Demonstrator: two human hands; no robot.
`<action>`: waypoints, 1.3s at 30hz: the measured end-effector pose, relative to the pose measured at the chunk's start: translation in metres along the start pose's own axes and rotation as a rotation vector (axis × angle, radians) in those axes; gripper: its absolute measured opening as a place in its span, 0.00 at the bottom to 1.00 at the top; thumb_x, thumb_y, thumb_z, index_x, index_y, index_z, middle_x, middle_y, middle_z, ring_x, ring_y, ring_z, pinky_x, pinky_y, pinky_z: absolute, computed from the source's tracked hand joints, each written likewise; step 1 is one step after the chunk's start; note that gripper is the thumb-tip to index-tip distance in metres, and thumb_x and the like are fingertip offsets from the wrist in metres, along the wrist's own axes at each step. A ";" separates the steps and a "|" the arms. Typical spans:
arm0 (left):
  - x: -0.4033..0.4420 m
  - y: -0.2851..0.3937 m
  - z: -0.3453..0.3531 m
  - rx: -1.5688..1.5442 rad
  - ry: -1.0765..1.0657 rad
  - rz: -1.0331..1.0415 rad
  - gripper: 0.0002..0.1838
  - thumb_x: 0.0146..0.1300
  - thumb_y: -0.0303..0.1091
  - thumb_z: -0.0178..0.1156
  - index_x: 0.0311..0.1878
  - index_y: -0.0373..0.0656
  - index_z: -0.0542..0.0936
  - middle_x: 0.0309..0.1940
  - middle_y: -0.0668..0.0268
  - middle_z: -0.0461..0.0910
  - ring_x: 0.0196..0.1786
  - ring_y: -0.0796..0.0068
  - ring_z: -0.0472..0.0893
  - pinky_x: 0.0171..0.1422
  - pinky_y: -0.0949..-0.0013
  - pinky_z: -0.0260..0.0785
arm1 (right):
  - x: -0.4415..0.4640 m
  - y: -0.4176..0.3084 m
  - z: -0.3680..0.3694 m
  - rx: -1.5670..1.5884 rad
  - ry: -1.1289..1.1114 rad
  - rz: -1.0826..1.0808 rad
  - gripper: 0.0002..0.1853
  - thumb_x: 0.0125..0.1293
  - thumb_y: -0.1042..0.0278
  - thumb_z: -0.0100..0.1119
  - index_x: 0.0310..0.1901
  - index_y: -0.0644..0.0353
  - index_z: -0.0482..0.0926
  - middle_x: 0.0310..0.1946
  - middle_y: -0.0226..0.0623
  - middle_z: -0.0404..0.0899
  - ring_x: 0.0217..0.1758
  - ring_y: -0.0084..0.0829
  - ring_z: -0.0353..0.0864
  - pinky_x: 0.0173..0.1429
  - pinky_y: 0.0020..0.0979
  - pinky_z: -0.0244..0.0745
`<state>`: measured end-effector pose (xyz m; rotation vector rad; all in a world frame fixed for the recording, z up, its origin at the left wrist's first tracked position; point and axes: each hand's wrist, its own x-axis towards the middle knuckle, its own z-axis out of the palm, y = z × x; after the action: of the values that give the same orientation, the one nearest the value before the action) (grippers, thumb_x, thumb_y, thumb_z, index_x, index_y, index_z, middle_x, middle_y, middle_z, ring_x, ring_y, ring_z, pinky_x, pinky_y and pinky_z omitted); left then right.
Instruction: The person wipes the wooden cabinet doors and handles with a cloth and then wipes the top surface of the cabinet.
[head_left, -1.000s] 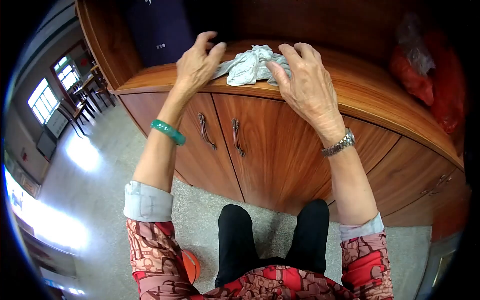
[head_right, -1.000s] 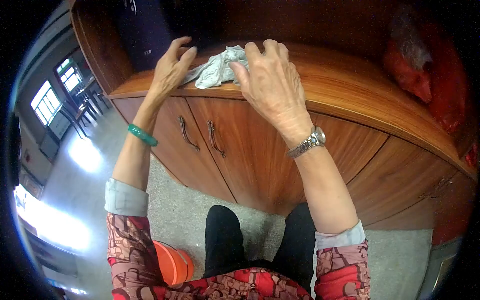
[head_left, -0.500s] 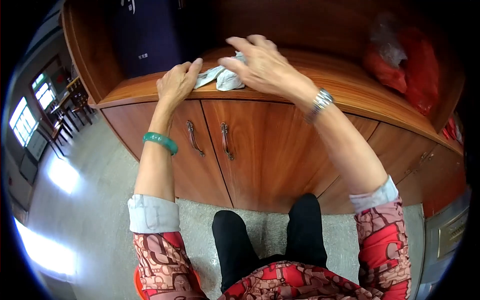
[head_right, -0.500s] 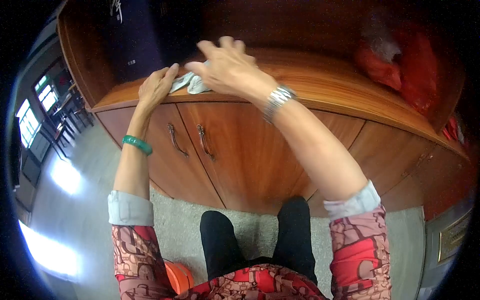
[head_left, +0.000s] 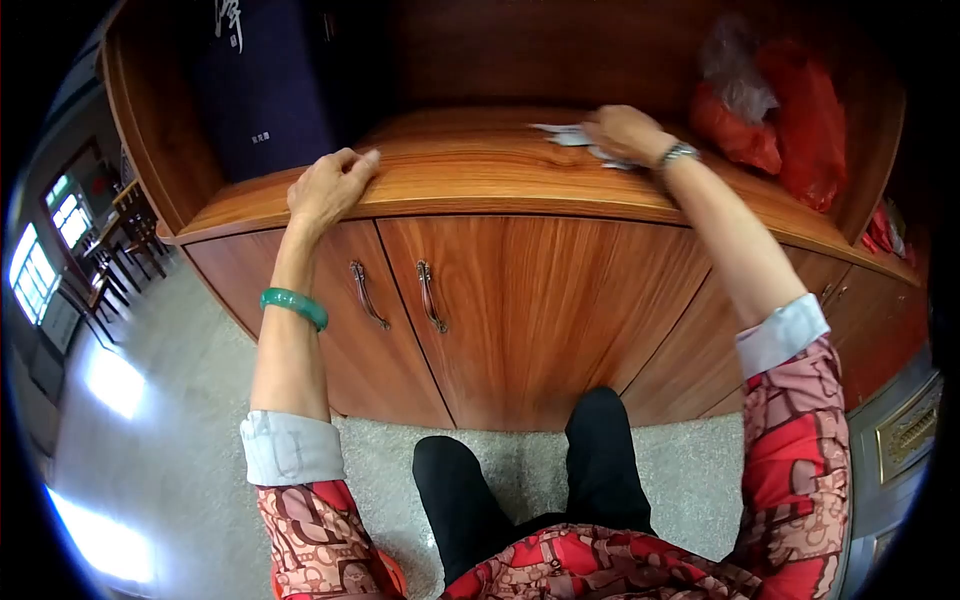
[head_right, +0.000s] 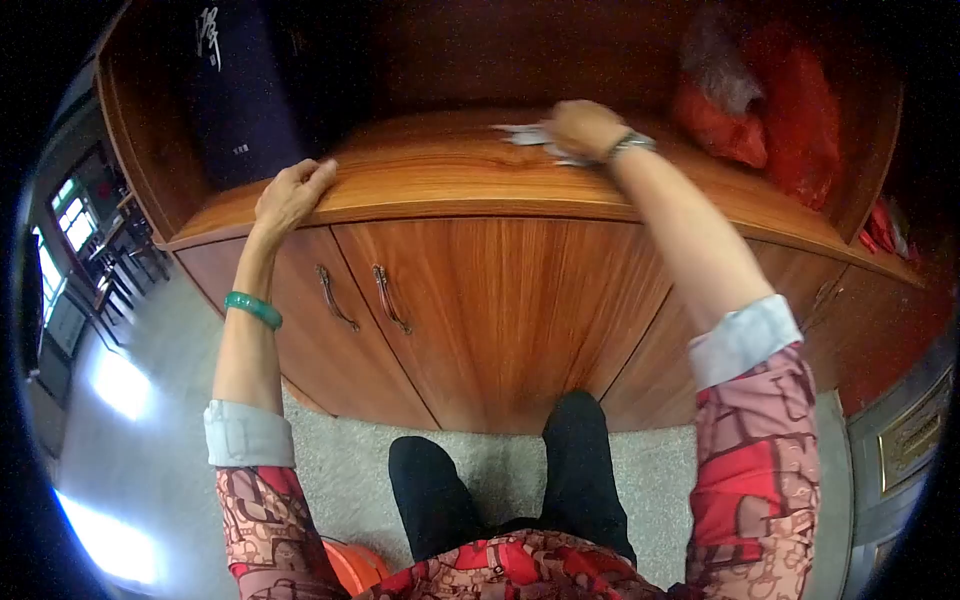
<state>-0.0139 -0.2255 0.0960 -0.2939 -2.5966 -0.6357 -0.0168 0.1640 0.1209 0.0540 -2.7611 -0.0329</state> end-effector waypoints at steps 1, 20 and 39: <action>-0.001 0.000 0.001 -0.003 0.003 0.001 0.30 0.62 0.65 0.47 0.47 0.49 0.83 0.43 0.57 0.83 0.53 0.56 0.79 0.60 0.55 0.65 | -0.016 0.018 -0.015 -0.063 -0.065 0.116 0.24 0.69 0.51 0.45 0.41 0.66 0.82 0.41 0.54 0.81 0.45 0.49 0.81 0.50 0.45 0.74; -0.002 0.003 0.006 0.042 0.099 0.049 0.22 0.63 0.54 0.49 0.46 0.49 0.82 0.45 0.60 0.82 0.52 0.56 0.78 0.56 0.55 0.66 | 0.050 -0.186 -0.016 0.500 -0.250 -0.561 0.28 0.58 0.48 0.56 0.58 0.54 0.76 0.53 0.45 0.78 0.55 0.40 0.77 0.57 0.38 0.72; -0.007 0.013 0.006 0.060 0.137 -0.020 0.24 0.62 0.57 0.51 0.45 0.48 0.83 0.42 0.60 0.83 0.50 0.59 0.79 0.55 0.58 0.67 | 0.087 -0.026 0.006 -0.114 -0.381 -0.043 0.46 0.60 0.21 0.36 0.61 0.58 0.73 0.59 0.48 0.73 0.64 0.44 0.70 0.66 0.48 0.64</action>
<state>-0.0065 -0.2116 0.0931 -0.1984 -2.4850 -0.5626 -0.0987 0.1344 0.1471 0.0842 -3.1314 -0.2352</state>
